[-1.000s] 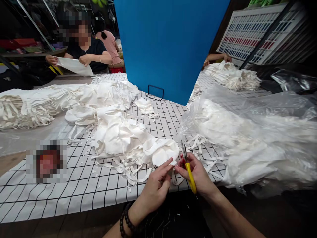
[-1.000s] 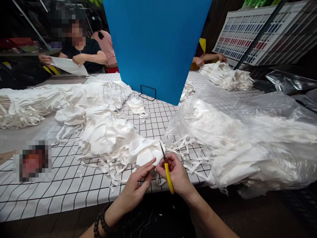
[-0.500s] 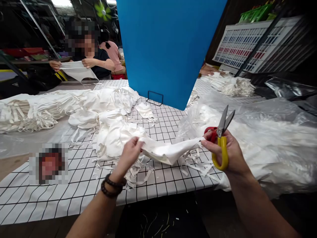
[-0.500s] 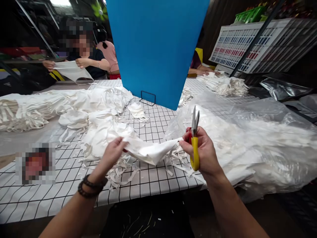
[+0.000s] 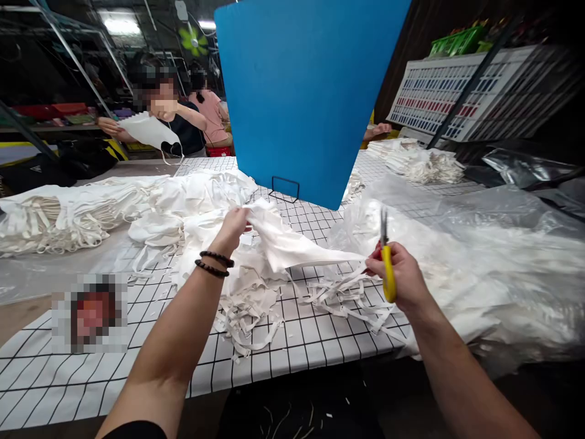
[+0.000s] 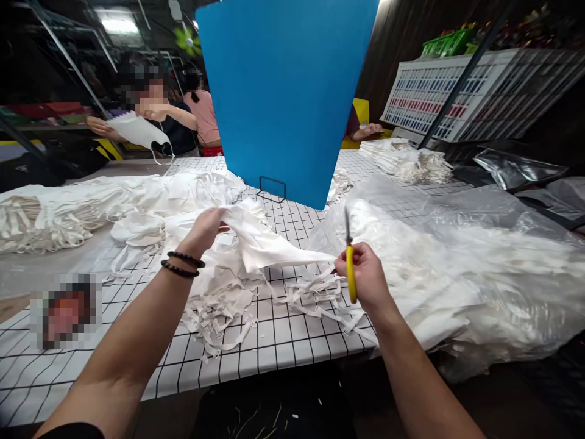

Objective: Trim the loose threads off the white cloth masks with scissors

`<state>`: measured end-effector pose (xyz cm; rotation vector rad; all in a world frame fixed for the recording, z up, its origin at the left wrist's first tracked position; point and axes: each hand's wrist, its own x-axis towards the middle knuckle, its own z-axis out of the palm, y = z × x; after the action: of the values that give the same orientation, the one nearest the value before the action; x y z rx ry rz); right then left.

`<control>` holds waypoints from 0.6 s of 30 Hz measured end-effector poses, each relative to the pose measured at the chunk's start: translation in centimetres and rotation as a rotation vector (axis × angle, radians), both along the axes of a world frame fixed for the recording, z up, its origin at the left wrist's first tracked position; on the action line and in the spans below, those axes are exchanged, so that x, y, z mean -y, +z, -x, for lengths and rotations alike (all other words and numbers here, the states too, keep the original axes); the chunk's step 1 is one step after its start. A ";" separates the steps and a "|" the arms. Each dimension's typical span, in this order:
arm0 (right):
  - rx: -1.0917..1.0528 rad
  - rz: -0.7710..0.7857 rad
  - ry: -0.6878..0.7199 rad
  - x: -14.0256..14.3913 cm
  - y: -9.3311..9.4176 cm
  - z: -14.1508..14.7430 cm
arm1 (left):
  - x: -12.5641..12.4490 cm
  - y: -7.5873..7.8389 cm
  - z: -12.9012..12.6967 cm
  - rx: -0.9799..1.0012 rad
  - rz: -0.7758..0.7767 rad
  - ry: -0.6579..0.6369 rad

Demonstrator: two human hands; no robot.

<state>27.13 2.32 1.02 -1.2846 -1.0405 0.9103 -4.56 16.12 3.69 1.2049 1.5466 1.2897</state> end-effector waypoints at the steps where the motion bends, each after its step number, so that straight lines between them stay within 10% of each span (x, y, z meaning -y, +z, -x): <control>1: 0.011 0.039 0.001 -0.3 -0.6 0.1 | 0.7 -0.7 -0.3 -0.078 0.004 -0.006; 9: 0.004 0.145 0.078 -0.4 -2.2 1.4 | 8.7 -6.3 -5.8 -0.606 0.084 -0.280; 18: -0.056 0.086 0.128 1.2 -1.4 1.5 | 6.5 -9.6 -8.2 -0.694 0.233 -0.294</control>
<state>25.59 1.14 -0.34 -1.2674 -1.0581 1.0925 3.67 9.63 -5.91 1.7483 1.8290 0.4919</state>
